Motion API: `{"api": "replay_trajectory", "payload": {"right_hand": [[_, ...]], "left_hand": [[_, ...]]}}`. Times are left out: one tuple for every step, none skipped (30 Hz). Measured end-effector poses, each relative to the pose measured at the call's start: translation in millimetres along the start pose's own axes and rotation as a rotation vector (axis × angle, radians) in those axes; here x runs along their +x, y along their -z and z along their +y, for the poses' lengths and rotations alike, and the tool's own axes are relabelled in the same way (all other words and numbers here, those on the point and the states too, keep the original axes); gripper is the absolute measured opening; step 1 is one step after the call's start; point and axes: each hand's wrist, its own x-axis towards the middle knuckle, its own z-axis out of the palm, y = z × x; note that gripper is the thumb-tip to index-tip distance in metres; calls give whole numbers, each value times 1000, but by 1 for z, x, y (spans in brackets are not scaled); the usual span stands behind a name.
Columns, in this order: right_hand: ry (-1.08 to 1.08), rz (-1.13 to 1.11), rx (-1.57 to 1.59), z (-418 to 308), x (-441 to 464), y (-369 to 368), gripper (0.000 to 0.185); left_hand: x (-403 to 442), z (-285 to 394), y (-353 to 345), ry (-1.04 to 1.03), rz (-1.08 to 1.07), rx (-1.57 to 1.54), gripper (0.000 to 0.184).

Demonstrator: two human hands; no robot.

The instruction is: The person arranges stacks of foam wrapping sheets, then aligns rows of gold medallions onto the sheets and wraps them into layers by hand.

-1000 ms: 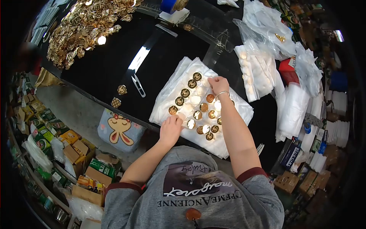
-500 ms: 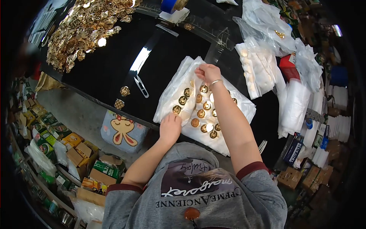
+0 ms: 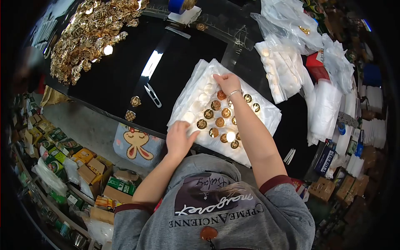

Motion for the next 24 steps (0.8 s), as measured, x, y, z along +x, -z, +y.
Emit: {"api": "replay_trajectory", "payload": {"right_hand": [[27,15,-68,-1,3,-3,25],[55,33,-134,-2,7,-6,25],[81,51,-204,-1,11,-8,26],[106,69,-275,0,13,-9,27],[104,75,-276,-1,15,-10,27],[107,79,-171,-2,16,-10,26],[106,84,-67,-1,17,-11,24],[105,90,37,-1,18,-12,23],[105,98,144,-6,16,-12,22],[21,-21,349,-12,15,-11,19],[-60,-138,554,-28,9,-5,17],[-22,-217,540,-41,6,-2,21],[25,-242,516,-52,0,0,25],[83,-231,508,-51,-1,-1,29],[139,-219,500,-49,-3,-2,32],[171,-162,483,-42,-6,5,33],[200,-105,464,-35,-9,12,33],[221,28,422,-17,-10,23,33],[238,157,377,3,-11,36,32],[206,290,318,31,-11,56,35],[162,423,258,60,-11,75,37],[111,549,203,88,-11,94,40],[57,695,96,117,-12,117,43],[15,769,-24,140,-14,137,47]], "left_hand": [[7,2,-7,-82,67,94,20],[16,4,-13,-167,134,189,20],[23,6,-18,-252,201,280,20],[26,5,-20,-298,208,308,20],[29,4,-21,-345,216,335,19],[31,-1,-17,-355,164,302,19],[32,-10,-15,-363,158,297,19],[31,-21,-14,-231,77,140,17],[31,-26,-8,-100,-6,-14,16],[31,-31,-1,34,15,-107,15],[32,-29,8,93,15,-151,14],[33,-27,17,152,18,-196,14],[35,-26,23,258,60,-226,13],[36,-17,26,232,129,-171,12],[36,-7,30,209,199,-113,12],[39,2,29,49,203,-36,14],[41,11,29,-114,216,47,16],[43,21,28,-271,239,128,20],[49,32,18,-383,144,94,19],[54,44,9,-488,39,52,18],[63,56,-6,-531,-33,15,16],[72,67,-21,-569,-107,-24,15],[89,82,-40,-338,-293,-147,18],[111,95,-63,-235,-365,-217,21]]}}
